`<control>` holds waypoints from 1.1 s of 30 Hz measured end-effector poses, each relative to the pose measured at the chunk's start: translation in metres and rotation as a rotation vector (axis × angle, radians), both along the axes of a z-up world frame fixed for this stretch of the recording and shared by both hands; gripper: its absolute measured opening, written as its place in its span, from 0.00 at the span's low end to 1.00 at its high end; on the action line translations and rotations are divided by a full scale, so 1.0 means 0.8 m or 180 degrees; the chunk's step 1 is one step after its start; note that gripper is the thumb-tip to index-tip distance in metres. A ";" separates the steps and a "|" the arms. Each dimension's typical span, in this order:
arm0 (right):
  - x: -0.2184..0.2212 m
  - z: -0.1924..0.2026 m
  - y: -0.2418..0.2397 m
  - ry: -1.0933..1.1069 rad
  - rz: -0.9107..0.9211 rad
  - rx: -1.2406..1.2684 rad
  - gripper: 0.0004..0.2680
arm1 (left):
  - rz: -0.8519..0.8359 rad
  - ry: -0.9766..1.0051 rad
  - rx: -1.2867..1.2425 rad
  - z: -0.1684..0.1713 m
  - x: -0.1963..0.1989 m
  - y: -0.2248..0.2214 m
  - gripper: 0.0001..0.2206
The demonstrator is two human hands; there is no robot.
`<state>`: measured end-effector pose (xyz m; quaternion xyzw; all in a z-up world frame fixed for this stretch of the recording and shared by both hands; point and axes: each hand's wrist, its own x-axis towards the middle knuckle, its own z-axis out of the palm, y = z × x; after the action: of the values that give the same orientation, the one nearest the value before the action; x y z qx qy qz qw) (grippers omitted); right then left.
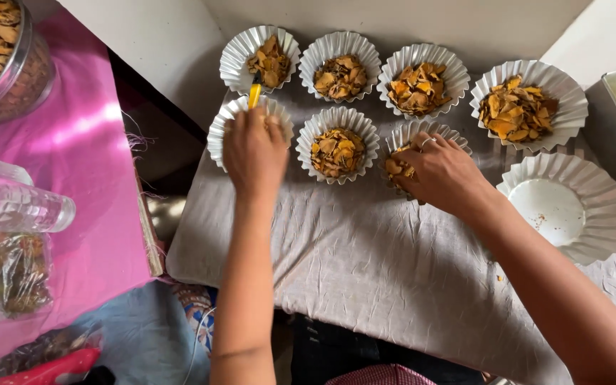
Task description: Filling small paper liners with dried organic material and using a brush to arrange the contents.
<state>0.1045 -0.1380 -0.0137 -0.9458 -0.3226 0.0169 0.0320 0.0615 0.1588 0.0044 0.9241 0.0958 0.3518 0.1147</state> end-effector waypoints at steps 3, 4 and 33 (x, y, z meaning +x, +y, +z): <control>0.007 -0.022 0.000 -0.0310 0.0013 0.0094 0.16 | 0.0518 0.1192 -0.0129 -0.050 0.052 0.075 0.17; 0.007 -0.022 0.002 -0.0329 0.0022 0.0116 0.16 | 0.0532 0.1170 -0.0111 -0.057 0.059 0.082 0.17; -0.048 0.013 -0.074 0.2148 -0.0518 0.4259 0.08 | -0.2289 -0.0487 -0.3468 -0.027 -0.016 -0.195 0.13</control>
<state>0.0658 -0.1968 -0.0035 -0.6889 -0.1658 0.1037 0.6979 0.0483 0.0031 -0.0171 0.6805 -0.0630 0.2574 0.6832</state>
